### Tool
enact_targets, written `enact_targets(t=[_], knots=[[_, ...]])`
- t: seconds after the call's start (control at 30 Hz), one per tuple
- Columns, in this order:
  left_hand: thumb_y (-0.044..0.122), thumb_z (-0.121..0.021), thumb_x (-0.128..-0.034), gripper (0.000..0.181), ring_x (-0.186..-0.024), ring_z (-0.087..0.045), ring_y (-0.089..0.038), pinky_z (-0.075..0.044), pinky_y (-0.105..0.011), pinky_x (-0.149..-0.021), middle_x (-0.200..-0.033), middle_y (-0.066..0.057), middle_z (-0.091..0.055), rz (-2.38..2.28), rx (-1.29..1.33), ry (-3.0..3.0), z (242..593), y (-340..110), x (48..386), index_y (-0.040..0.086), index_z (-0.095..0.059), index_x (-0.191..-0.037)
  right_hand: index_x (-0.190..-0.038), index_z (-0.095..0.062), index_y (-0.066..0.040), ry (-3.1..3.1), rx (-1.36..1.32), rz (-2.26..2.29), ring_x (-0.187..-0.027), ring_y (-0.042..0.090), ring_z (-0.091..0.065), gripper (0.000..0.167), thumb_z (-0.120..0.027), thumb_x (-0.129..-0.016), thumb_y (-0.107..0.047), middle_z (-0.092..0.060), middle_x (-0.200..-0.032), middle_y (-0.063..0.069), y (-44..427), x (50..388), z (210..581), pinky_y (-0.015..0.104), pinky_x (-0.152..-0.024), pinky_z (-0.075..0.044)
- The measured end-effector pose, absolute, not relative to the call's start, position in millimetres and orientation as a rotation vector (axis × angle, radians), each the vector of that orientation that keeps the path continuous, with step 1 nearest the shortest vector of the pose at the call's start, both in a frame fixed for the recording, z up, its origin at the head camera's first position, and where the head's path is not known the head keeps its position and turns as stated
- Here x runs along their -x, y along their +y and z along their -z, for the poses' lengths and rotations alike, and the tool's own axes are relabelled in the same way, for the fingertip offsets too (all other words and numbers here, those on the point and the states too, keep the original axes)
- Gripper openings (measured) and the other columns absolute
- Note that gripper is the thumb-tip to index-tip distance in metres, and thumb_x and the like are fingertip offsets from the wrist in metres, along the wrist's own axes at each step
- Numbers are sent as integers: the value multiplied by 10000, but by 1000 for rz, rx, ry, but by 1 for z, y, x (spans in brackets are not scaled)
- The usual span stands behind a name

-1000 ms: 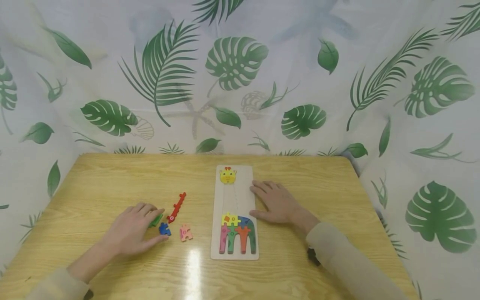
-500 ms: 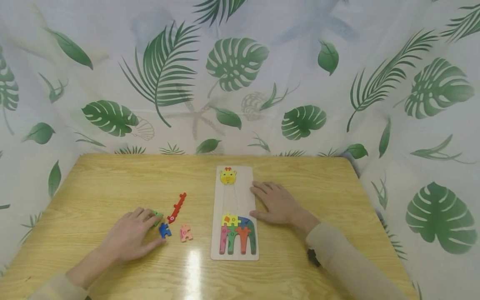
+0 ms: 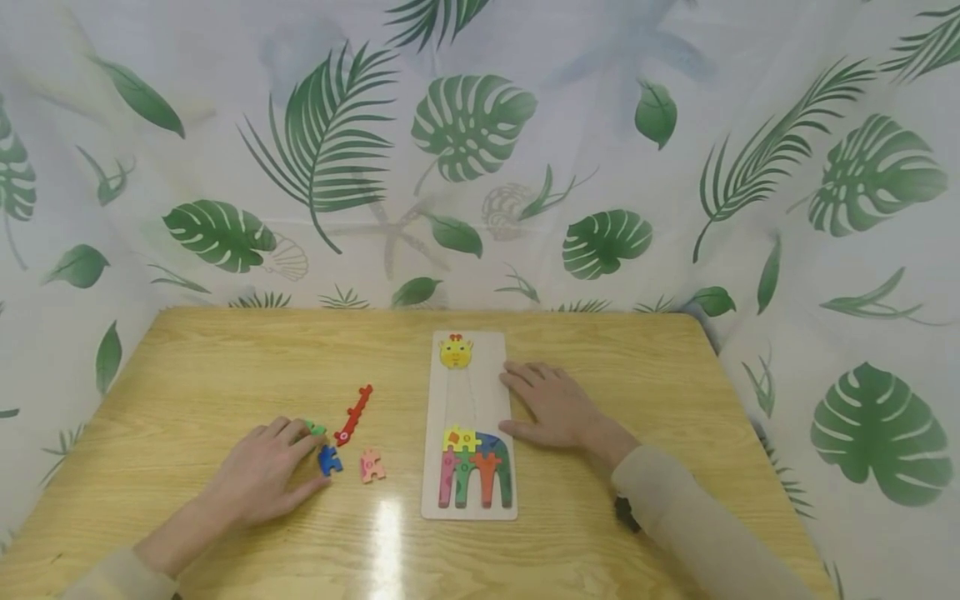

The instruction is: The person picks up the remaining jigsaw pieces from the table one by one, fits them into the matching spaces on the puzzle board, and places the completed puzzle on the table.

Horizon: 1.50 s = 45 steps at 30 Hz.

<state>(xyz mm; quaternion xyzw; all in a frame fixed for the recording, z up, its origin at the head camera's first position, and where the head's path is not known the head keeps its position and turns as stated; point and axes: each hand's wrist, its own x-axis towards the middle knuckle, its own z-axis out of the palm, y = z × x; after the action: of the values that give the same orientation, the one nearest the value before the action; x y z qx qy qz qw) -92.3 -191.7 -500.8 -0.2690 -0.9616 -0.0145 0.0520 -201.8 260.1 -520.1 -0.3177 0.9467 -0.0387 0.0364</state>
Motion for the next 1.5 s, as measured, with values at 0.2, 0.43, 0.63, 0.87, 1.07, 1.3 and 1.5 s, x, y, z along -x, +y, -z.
enact_targets(t=[0.2, 0.43, 0.63, 0.87, 1.07, 1.3, 1.5], knots=[[561, -739, -924, 556, -1103, -648, -259, -606, -445, -927, -1188, -70, -693, 36, 832, -2905, 502, -192, 92, 124, -740, -1269, -1609, -448, -188, 2902, 973, 130, -1501, 374, -450, 846, -547, -964, -726, -420, -1693, 55, 259, 201, 519, 648, -1203, -395], [564, -747, -917, 529, -1061, -622, -227, -591, -396, -878, -1138, -47, -676, 15, 859, -2875, 503, -190, 93, 128, -758, -1217, -1615, -436, -191, 2889, 973, 106, -1506, 373, -445, 848, -539, -969, -730, -412, -1697, 52, 260, 202, 520, 639, -1215, -387], [587, -731, -921, 550, -1059, -619, -228, -585, -399, -883, -1136, -49, -679, -24, 868, -2874, 504, -187, 96, 126, -758, -1220, -1627, -416, -200, 2880, 963, 121, -1523, 368, -424, 853, -525, -973, -736, -390, -1710, 42, 261, 204, 521, 631, -1236, -364], [581, -737, -918, 539, -1058, -617, -237, -584, -410, -892, -1142, -60, -683, -40, 862, -2884, 504, -186, 97, 113, -763, -1183, -1629, -411, -202, 2873, 957, 154, -1528, 374, -413, 858, -522, -971, -741, -384, -1712, 42, 260, 203, 520, 644, -1236, -353], [569, -737, -922, 514, -1061, -607, -235, -580, -408, -898, -1140, -55, -675, -25, 866, -2889, 505, -186, 97, 113, -766, -1157, -1622, -423, -193, 2879, 974, 141, -1518, 382, -429, 853, -536, -970, -731, -400, -1702, 54, 260, 202, 518, 647, -1221, -372], [563, -732, -928, 485, -1063, -605, -235, -577, -405, -893, -1139, -49, -674, -6, 877, -2877, 507, -186, 98, 130, -766, -1144, -1623, -422, -189, 2883, 978, 145, -1516, 384, -431, 855, -540, -970, -728, -401, -1702, 55, 260, 202, 519, 654, -1215, -379], [568, -714, -942, 479, -1077, -618, -237, -584, -418, -908, -1143, -45, -677, 12, 879, -2892, 505, -184, 97, 136, -765, -1143, -1619, -428, -184, 2892, 988, 146, -1509, 382, -439, 848, -543, -972, -720, -407, -1697, 58, 260, 202, 519, 650, -1208, -386]])
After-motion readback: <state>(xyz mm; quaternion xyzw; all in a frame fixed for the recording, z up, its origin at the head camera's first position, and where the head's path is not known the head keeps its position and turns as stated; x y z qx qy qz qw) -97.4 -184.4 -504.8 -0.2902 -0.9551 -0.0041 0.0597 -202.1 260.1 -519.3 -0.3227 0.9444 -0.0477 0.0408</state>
